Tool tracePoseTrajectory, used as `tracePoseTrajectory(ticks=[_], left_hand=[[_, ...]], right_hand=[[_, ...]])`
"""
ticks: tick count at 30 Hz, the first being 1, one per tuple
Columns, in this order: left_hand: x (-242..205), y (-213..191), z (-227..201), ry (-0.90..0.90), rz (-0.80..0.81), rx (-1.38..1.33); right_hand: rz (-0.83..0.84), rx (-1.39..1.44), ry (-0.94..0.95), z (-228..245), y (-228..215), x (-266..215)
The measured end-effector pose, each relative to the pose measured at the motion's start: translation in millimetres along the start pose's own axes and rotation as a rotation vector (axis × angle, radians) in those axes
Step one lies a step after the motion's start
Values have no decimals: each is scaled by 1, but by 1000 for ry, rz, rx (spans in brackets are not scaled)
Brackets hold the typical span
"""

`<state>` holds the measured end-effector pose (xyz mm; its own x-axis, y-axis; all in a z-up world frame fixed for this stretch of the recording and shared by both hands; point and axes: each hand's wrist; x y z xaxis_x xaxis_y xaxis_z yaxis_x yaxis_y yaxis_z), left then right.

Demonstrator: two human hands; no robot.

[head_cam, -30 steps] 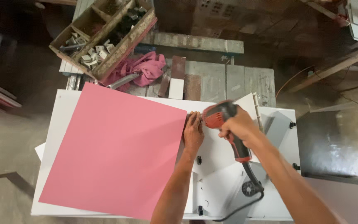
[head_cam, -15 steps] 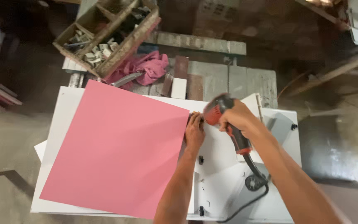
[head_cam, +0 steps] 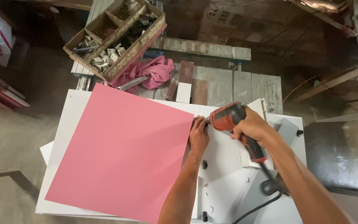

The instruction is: The person assembles pieces of furniture by positioning pink and white panels together and securing them using a power drill to drive screws into pre-drilled holes.

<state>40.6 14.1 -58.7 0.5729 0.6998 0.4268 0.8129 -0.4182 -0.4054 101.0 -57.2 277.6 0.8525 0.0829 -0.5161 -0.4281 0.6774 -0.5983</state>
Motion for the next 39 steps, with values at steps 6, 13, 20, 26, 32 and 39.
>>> tracePoseTrajectory(ticks=[6,13,20,26,32,39], left_hand=[[1,-1,1,-1,-12,-27],[-1,0,0,-30,26,-20],[9,-18,-18,-114,94,-25],[-4,0,5,-51,68,14],[8,-20,-19,-136,160,-54],[-6,-3,2,-13,85,13]], right_hand=[[43,-668,-191,-11,19,10],[-122,2,20,-29,25,24],[-54,-36,-25,-20,23,30],[-11,-231,-39,2,23,39],[-10,-194,-5,-18,28,55],[-81,-142,52,-13,11,38]])
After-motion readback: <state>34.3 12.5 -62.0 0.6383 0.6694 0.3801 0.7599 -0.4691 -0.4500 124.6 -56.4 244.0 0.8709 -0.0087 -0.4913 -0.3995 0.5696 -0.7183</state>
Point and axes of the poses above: each hand's wrist, its own x-axis towards the middle knuckle, its own y-axis out of the palm, z = x × y, and after that the axes turned 11 degrees about -z, right-handed
